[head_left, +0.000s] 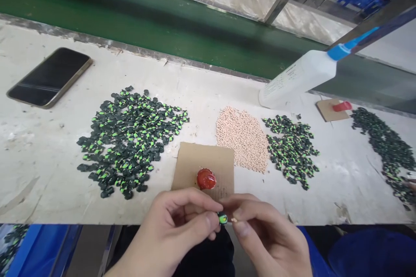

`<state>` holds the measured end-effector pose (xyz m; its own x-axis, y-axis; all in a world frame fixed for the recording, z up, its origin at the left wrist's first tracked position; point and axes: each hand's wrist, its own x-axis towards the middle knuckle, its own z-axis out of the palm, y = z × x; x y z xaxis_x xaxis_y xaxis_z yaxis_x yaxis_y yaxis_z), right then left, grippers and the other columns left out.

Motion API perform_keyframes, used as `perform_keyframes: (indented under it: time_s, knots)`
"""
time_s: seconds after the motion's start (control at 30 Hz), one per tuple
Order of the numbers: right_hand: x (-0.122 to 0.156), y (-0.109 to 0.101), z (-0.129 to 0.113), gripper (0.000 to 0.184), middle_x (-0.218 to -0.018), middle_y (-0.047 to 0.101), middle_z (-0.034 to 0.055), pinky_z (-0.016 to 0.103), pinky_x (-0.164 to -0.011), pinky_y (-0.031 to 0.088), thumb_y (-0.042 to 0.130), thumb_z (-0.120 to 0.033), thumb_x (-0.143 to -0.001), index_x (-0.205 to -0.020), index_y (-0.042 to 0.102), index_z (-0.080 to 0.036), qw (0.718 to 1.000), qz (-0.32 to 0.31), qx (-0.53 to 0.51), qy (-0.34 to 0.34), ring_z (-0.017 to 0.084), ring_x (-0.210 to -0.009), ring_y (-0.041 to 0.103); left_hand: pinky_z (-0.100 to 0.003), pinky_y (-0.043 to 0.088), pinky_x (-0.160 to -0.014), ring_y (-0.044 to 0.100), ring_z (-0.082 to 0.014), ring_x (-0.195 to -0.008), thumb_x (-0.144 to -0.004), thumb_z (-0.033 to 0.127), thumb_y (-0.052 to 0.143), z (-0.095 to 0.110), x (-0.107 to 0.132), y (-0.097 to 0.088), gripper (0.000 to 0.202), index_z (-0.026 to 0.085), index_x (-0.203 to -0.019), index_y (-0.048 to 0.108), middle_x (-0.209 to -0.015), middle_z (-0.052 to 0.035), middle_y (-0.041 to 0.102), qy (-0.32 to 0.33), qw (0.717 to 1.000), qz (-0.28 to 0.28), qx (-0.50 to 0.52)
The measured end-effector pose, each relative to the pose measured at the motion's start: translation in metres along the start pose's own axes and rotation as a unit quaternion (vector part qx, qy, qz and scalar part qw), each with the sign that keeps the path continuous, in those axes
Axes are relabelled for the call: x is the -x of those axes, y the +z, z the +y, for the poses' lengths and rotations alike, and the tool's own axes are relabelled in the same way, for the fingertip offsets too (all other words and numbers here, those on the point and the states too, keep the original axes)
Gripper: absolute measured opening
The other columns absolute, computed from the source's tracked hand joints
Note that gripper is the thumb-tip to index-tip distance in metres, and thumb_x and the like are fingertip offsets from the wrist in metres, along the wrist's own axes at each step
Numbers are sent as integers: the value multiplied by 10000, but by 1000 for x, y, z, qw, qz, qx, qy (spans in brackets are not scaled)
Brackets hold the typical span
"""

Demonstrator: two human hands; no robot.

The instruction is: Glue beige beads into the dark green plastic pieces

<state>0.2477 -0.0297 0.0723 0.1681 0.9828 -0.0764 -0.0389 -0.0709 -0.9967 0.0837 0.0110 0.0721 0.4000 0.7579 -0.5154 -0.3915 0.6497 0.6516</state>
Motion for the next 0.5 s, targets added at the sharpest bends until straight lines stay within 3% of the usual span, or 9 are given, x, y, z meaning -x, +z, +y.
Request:
perform_keyframes:
  time_s: [0.1, 0.23, 0.37, 0.5]
  knots:
    - [3, 8, 1, 79, -946, 816, -1, 155, -742, 636, 754, -260, -961, -925, 792, -319, 999, 21, -23, -7, 129, -844, 776, -110, 528, -660, 659, -62, -636, -807, 225, 864, 0, 1, -2, 53, 275, -792, 856, -674, 56, 752, 5, 1000, 1, 0]
    - [1, 5, 2, 152, -964, 825, 13, 164, -743, 635, 721, -169, -964, -950, 780, -308, 999, -7, 3, -38, 132, -825, 770, -118, 541, -684, 671, -70, -662, -823, 217, 864, -1, 2, -4, 65, 281, -818, 859, -705, 49, 767, -1, 1000, -14, -15]
    - [-4, -5, -3, 270, -995, 839, 20, 182, -689, 641, 679, -35, -918, -961, 751, -292, 988, -70, 103, -86, 141, -770, 777, -119, 552, -675, 678, -70, -657, -861, 251, 840, -8, -1, -10, 43, 286, -860, 864, -757, 32, 786, 28, 999, -34, 0]
    - [-11, -11, -12, 266, -982, 851, 34, 179, -689, 642, 693, -6, -891, -952, 744, -259, 963, -106, 206, -135, 153, -785, 804, -108, 550, -660, 678, -65, -633, -861, 258, 843, -5, 1, -11, 29, 269, -843, 862, -695, 34, 772, 21, 999, -37, -23]
